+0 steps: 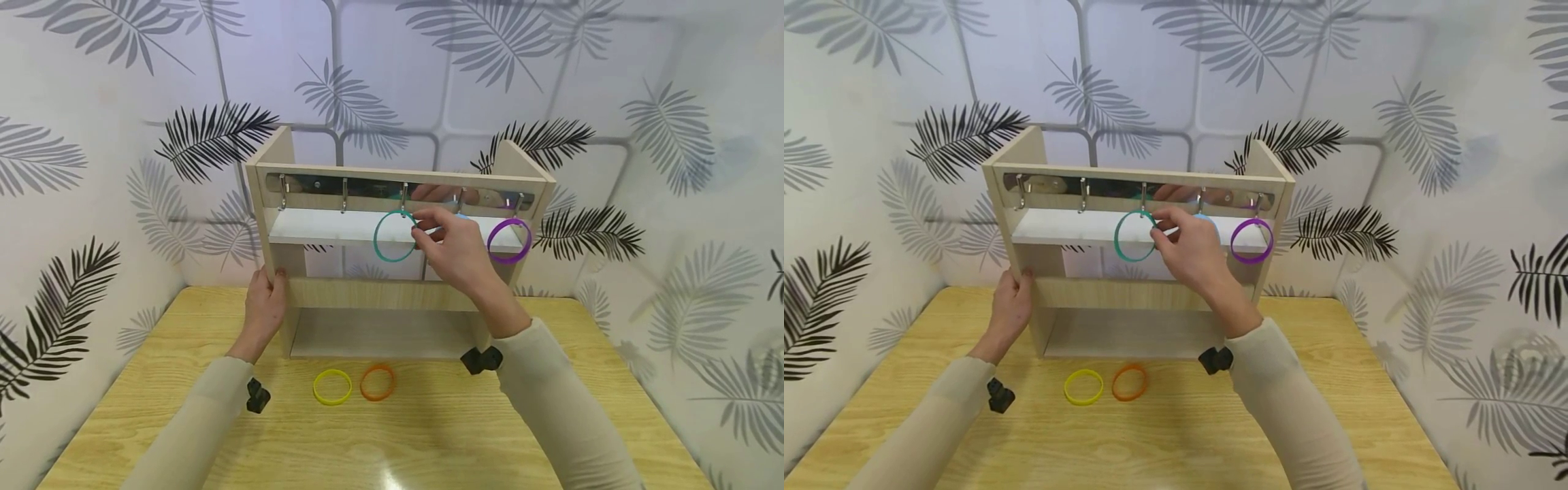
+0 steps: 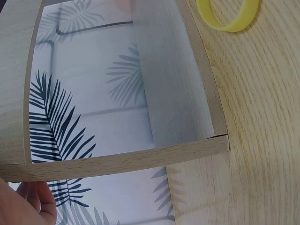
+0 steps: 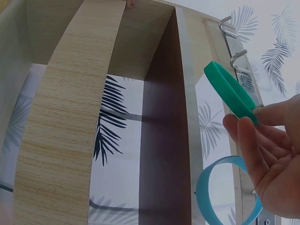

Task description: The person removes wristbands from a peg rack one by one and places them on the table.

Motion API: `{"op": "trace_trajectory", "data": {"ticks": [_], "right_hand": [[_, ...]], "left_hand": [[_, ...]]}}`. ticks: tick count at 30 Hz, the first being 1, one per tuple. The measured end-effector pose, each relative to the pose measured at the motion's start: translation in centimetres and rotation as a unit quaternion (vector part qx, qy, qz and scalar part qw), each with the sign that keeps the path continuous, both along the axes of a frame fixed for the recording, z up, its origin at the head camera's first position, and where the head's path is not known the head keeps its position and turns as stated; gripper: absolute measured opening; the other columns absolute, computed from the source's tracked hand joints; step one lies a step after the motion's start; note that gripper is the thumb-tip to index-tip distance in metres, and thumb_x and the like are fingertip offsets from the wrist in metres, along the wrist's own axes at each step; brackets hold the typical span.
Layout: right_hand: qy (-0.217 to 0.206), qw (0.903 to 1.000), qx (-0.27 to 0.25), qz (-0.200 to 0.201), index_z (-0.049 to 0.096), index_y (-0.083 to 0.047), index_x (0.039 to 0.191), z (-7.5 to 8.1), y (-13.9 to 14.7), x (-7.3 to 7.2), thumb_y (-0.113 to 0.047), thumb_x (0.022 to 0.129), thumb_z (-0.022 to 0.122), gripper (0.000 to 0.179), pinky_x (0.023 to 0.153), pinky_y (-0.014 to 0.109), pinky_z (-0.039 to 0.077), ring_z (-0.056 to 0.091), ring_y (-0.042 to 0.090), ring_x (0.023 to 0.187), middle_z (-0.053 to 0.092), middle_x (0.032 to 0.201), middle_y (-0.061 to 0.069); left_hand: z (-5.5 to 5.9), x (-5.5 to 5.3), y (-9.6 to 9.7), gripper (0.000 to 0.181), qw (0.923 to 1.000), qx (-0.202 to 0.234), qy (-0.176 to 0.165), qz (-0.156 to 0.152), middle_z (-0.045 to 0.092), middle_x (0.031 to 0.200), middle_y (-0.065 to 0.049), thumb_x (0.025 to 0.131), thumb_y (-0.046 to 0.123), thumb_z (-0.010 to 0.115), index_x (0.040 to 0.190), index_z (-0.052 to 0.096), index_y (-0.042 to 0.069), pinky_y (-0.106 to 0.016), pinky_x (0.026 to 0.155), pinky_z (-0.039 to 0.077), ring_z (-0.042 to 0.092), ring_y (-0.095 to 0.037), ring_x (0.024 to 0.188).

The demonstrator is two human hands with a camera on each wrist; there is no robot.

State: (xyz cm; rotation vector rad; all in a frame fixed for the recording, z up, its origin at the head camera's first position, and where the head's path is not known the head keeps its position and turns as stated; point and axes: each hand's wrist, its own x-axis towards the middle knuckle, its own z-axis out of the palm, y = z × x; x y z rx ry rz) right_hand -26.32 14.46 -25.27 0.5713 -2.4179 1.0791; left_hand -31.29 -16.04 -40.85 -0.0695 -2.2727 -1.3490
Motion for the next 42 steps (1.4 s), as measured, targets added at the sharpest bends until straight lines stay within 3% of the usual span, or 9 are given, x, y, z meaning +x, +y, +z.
{"op": "trace_trajectory", "data": {"ticks": [9, 15, 26, 30, 42], "right_hand": [[-0.026, 0.9977, -0.056, 0.027, 0.063, -0.005, 0.116, 0.1, 0.2, 0.1, -0.012, 0.091, 0.063, 0.026, 0.060, 0.028, 0.053, 0.066, 0.017, 0.076, 0.066, 0.098, 0.008], [-0.018, 0.9964, -0.071, 0.043, 0.063, -0.001, 0.114, 0.1, 0.3, 0.3, -0.011, 0.090, 0.064, 0.025, 0.059, 0.028, 0.053, 0.066, 0.017, 0.072, 0.067, 0.096, 0.008], [-0.018, 0.9961, -0.071, 0.050, 0.064, -0.005, 0.112, 0.1, 0.4, 1.1, -0.011, 0.090, 0.064, 0.023, 0.060, 0.029, 0.052, 0.064, 0.024, 0.067, 0.067, 0.097, 0.006], [-0.022, 0.9960, -0.067, 0.055, 0.065, -0.005, 0.113, -0.1, 0.3, 1.4, -0.012, 0.090, 0.065, 0.024, 0.059, 0.029, 0.052, 0.064, 0.019, 0.067, 0.068, 0.098, 0.006], [-0.024, 0.9942, -0.053, 0.090, 0.067, -0.001, 0.105, -1.8, 0.3, 1.7, -0.007, 0.089, 0.065, 0.017, 0.056, 0.030, 0.053, 0.065, 0.022, 0.066, 0.069, 0.089, 0.008]], "left_hand": [[0.0, 0.1, 0.1, 0.047, 1.0000, 0.002, 0.001, -0.001, 0.048, 0.110, -0.025, 0.100, 0.029, 0.034, 0.130, 0.046, -0.005, -0.054, 0.084, 0.039, 0.049, -0.041, 0.098], [-0.1, 0.0, 0.1, 0.048, 1.0000, 0.001, 0.003, 0.003, 0.049, 0.109, -0.025, 0.100, 0.029, 0.034, 0.130, 0.046, -0.005, -0.054, 0.084, 0.038, 0.049, -0.041, 0.097], [-0.3, -0.1, 0.0, 0.047, 1.0000, 0.006, 0.002, 0.007, 0.049, 0.109, -0.025, 0.100, 0.030, 0.035, 0.129, 0.047, -0.005, -0.054, 0.084, 0.038, 0.048, -0.040, 0.095], [-0.3, -0.1, 0.0, 0.048, 1.0000, 0.005, 0.001, 0.007, 0.049, 0.111, -0.026, 0.100, 0.029, 0.035, 0.130, 0.046, -0.005, -0.054, 0.084, 0.039, 0.049, -0.041, 0.097], [0.0, 0.1, 0.2, 0.049, 1.0000, 0.008, -0.002, 0.002, 0.048, 0.114, -0.026, 0.100, 0.029, 0.034, 0.132, 0.044, -0.006, -0.055, 0.085, 0.039, 0.049, -0.041, 0.099]]}}
